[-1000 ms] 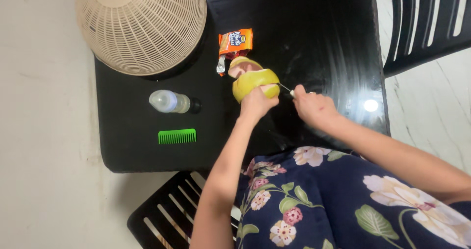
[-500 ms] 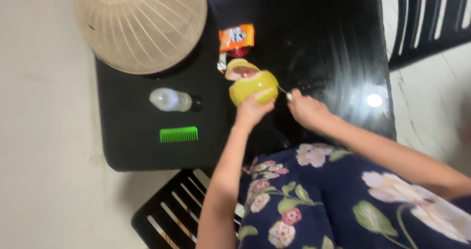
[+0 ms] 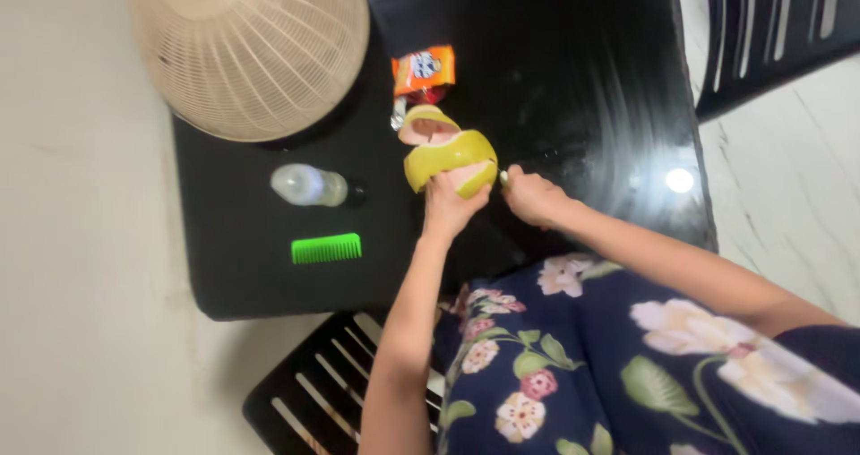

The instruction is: The person uses a knife to peel the skin off a yellow fruit on a black table. After removing the outer skin, they use their hands to separate the inner flesh from the remaining rind.

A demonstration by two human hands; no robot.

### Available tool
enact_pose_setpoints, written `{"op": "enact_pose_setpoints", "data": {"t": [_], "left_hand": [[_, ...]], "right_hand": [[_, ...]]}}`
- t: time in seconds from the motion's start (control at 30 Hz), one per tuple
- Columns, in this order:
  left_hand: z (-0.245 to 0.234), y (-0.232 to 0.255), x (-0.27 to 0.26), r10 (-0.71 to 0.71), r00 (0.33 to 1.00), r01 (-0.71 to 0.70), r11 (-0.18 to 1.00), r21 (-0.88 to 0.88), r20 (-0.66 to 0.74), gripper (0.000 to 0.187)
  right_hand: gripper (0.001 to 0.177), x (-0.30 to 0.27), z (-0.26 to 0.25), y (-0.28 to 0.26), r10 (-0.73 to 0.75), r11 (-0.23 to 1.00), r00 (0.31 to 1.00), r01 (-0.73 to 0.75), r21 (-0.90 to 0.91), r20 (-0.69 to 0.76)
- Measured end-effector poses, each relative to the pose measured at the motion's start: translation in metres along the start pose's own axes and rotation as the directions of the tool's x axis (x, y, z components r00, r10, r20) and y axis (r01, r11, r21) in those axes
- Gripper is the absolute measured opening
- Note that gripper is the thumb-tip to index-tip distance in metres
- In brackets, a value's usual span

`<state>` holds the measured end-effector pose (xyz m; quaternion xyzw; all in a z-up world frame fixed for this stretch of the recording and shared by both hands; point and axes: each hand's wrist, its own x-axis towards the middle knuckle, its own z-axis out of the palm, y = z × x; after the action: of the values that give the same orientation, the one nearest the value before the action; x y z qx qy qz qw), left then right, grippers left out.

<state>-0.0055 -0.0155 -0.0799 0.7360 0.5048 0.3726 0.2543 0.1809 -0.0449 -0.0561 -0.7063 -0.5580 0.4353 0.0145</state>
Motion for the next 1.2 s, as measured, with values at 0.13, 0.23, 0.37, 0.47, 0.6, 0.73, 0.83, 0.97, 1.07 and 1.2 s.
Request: {"op": "enact_pose_setpoints", "data": {"t": [0.13,0.23,0.37,0.47,0.6,0.73,0.83,0.97,1.07,1.2], "left_hand": [[-0.027,0.018,0.013,-0.145,0.952,0.068,0.960,0.273,0.271,0.068],[-0.039,0.030,0.038,-0.300,0.807,0.182,0.946,0.269,0.508,0.059],[-0.028,0.028,0.055,-0.325,0.777,0.121,0.917,0.379,0.538,0.062],[-0.015,0.021,0.044,-0.314,0.778,0.074,0.906,0.417,0.545,0.055],[0.000,0.015,0.021,-0.445,0.779,0.230,0.858,0.460,0.441,0.052],[0.004,0.015,0.009,-0.064,0.952,-0.037,0.947,0.319,0.299,0.046],[0.006,0.011,0.011,0.258,0.960,-0.278,0.856,0.435,0.105,0.045],[0.010,0.009,-0.001,-0.268,0.913,0.173,0.937,0.303,0.309,0.054],[0.001,0.007,0.009,-0.202,0.900,0.123,0.968,0.220,0.387,0.048],[0.000,-0.001,0.006,0.255,0.946,-0.299,0.924,0.236,0.203,0.048]], "right_hand": [[0.031,0.012,0.006,0.006,-0.137,0.986,0.985,0.126,-0.111,-0.103],[0.022,0.013,0.007,0.014,-0.264,0.943,0.944,0.211,-0.256,-0.196],[0.021,0.006,0.009,0.017,-0.298,0.915,0.944,0.240,-0.323,-0.144],[0.025,0.003,-0.005,0.014,-0.326,0.923,0.934,0.280,-0.263,-0.149],[0.026,-0.011,-0.023,0.018,-0.261,0.952,0.951,0.226,-0.207,-0.165],[0.026,-0.034,-0.023,0.025,-0.208,0.965,0.966,0.176,-0.194,-0.157],[0.026,-0.025,-0.017,0.016,-0.164,0.979,0.973,0.140,-0.147,-0.164],[0.026,-0.005,-0.009,0.008,-0.141,0.987,0.980,0.128,-0.102,-0.137],[0.028,-0.002,-0.017,0.006,0.033,0.993,0.994,-0.045,0.112,0.104],[0.034,-0.017,-0.014,0.012,-0.131,0.989,0.989,0.135,0.067,-0.066]]}}
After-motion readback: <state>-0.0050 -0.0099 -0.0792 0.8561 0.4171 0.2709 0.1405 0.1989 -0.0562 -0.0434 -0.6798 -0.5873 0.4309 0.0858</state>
